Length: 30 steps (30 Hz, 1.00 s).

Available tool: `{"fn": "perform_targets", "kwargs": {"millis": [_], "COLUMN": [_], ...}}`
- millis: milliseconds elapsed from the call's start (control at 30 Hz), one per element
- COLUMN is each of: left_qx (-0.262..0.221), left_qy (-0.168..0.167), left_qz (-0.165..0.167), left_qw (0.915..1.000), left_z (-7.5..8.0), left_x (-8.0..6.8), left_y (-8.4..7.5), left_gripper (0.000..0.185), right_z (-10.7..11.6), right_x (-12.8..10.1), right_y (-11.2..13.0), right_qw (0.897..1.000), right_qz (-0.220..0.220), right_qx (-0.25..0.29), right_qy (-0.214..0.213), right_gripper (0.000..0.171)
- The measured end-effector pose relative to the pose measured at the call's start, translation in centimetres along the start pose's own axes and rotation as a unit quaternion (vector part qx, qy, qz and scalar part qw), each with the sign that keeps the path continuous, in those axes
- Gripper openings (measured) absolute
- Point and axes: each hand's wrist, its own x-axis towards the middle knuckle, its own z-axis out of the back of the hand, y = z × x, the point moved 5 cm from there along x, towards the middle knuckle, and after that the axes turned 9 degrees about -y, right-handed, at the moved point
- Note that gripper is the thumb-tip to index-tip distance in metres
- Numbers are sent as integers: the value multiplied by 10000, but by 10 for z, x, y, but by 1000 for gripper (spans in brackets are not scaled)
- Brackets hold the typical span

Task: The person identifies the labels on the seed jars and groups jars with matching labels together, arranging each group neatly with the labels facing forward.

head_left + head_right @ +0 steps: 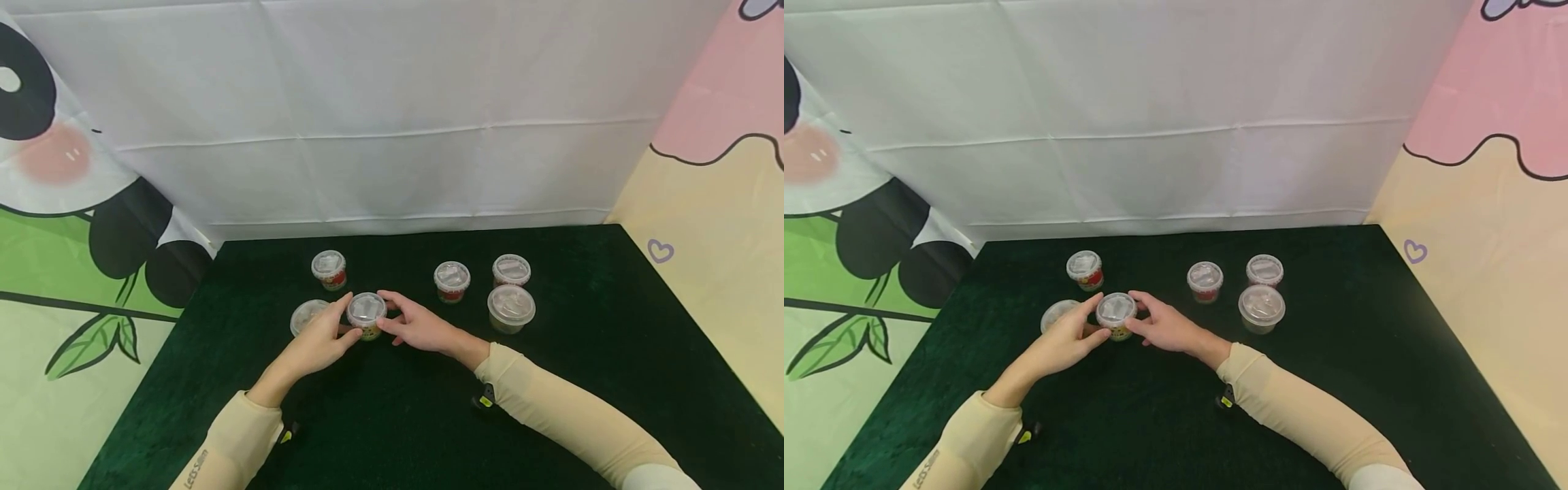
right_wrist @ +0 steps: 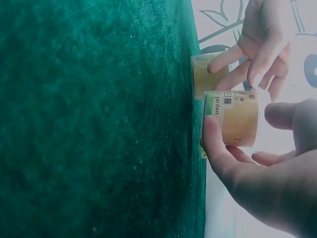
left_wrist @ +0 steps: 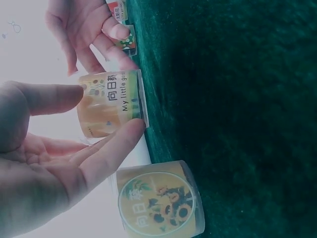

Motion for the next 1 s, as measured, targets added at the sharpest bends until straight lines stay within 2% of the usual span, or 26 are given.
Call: {"fn": "perform_targets", "kwargs": {"millis": [467,800,1000], "left_qx": [-190,0,311], "left_qy": [285,246,211], "left_qz": [136,112,-36], "left_qw": [9993,9996,9993], "left_z": [-6,-5,-6], "left_x": [-6,-9,-10], "left_y": [7,5,5], "left_gripper": [71,68,68], "right_z": [-7,-9,-11], "right_x": [2,3,4], "right_y": [-6,-5,-8], "right_qw": [9997,9997,9998], "right_qz": [46,10,-27], "right_qx": [-159,-21,29], "right_qy": [176,243,209], "right_gripper": [63,62,60]}}
